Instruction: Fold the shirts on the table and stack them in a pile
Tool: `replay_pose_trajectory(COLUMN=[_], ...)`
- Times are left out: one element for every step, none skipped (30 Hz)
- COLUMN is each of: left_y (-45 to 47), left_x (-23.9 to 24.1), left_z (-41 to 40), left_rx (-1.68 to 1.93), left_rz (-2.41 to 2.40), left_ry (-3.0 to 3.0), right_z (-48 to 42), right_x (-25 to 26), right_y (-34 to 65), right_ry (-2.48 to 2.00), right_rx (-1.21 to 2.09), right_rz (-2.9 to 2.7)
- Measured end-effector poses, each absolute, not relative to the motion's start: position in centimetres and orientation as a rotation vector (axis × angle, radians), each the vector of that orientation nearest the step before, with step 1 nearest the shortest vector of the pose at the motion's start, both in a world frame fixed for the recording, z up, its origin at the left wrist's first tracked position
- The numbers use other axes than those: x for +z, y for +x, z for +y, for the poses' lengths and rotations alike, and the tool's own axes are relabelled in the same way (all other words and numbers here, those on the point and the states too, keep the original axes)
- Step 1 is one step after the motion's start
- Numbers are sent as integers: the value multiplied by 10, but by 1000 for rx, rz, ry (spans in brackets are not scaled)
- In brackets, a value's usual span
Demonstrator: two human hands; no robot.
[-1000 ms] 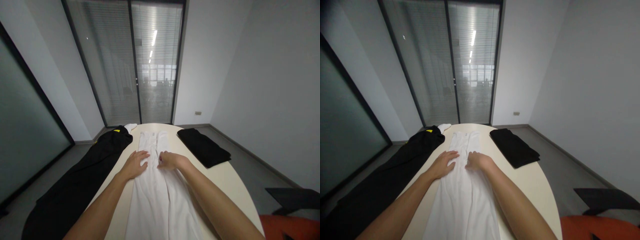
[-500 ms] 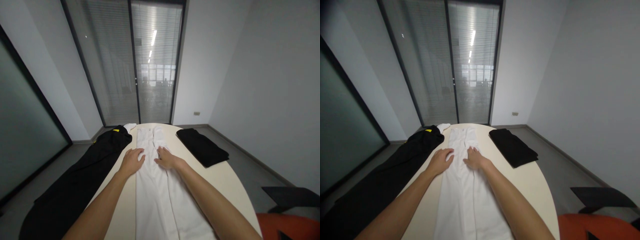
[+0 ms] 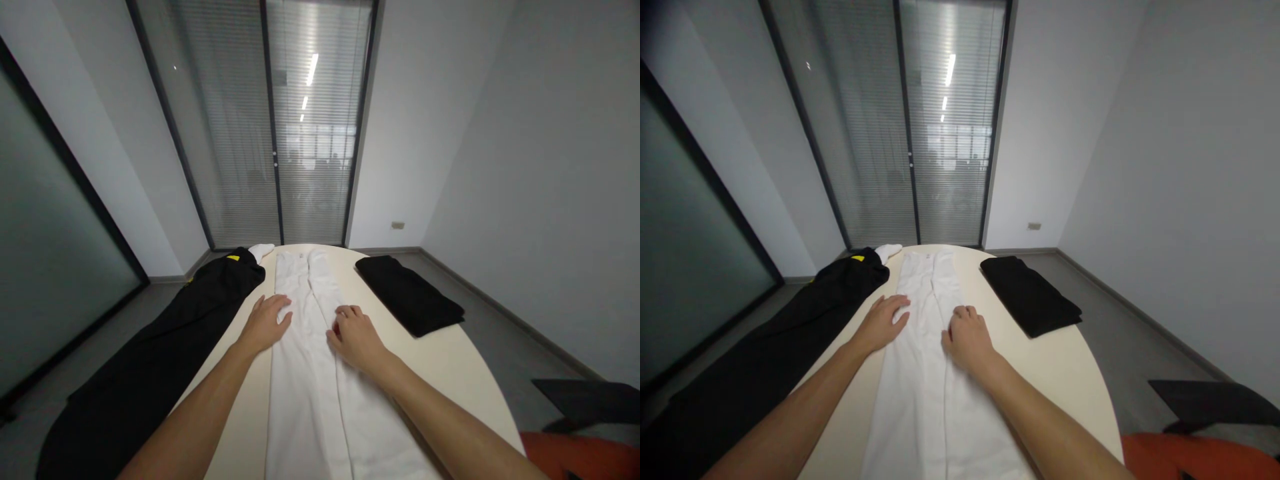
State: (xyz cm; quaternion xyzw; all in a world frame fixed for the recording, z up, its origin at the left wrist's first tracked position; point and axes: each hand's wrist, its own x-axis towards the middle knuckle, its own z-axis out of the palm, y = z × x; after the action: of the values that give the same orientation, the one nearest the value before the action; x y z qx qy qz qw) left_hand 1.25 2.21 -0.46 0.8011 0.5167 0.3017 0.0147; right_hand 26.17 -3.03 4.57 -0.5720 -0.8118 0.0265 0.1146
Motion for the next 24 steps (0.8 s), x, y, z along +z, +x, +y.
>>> replay_pose_trajectory(left_y=[13, 15, 16, 17, 19, 21, 22, 24, 25, 27, 28, 29, 29, 30, 30, 31, 31, 31, 31, 32, 32, 32, 31, 31], left_x=[-2, 0, 3, 5, 7, 9, 10, 10, 11, 11, 11, 11, 11, 11, 12, 13, 14, 14, 15, 16, 16, 16, 15, 15], left_z=[21, 20, 19, 18, 17, 16, 14, 13, 11, 10, 9, 7, 6, 5, 4, 4, 3, 2, 2, 1, 1, 1, 1, 1], left_rx=[966, 996, 1023, 1045, 1051, 1042, 1026, 999, 969, 939, 913, 890, 867, 851, 840, 831, 826, 821, 818, 817, 816, 817, 817, 820], left_rz=[1577, 1532, 1474, 1410, 1341, 1276, 1219, 1170, 1133, 1106, 1086, 1074, 1064, 1059, 1058, 1061, 1067, 1074, 1080, 1085, 1087, 1088, 1087, 1087], left_ry=[2525, 2558, 2590, 2615, 2638, 2656, 2669, 2680, 2688, 2693, 2695, 2692, 2689, 2680, 2667, 2651, 2637, 2625, 2618, 2613, 2612, 2610, 2610, 2608], right_z=[-29, -28, -27, -26, -25, -25, -25, -26, -27, -28, -30, -32, -34, -36, -39, -42, -44, -46, -48, -49, -50, -50, -50, -50], right_x=[45, 44, 43, 43, 43, 44, 44, 46, 48, 50, 53, 56, 59, 63, 65, 67, 69, 70, 70, 70, 70, 70, 70, 70], right_y=[265, 268, 270, 271, 272, 272, 272, 272, 271, 271, 271, 272, 272, 272, 272, 272, 273, 273, 274, 274, 275, 276, 278, 279], right_ry=[-1648, -1621, -1595, -1566, -1533, -1499, -1465, -1435, -1417, -1418, -1434, -1465, -1506, -1555, -1605, -1648, -1676, -1685, -1668, -1628, -1578, -1529, -1491, -1465], right_rx=[108, 138, 167, 194, 222, 253, 286, 317, 340, 344, 328, 304, 287, 291, 313, 342, 364, 370, 363, 351, 343, 345, 354, 368], right_rz=[-2366, -2345, -2318, -2287, -2258, -2238, -2233, -2245, -2266, -2290, -2313, -2332, -2350, -2374, -2407, -2446, -2488, -2532, -2579, -2628, -2671, -2705, -2727, -2736])
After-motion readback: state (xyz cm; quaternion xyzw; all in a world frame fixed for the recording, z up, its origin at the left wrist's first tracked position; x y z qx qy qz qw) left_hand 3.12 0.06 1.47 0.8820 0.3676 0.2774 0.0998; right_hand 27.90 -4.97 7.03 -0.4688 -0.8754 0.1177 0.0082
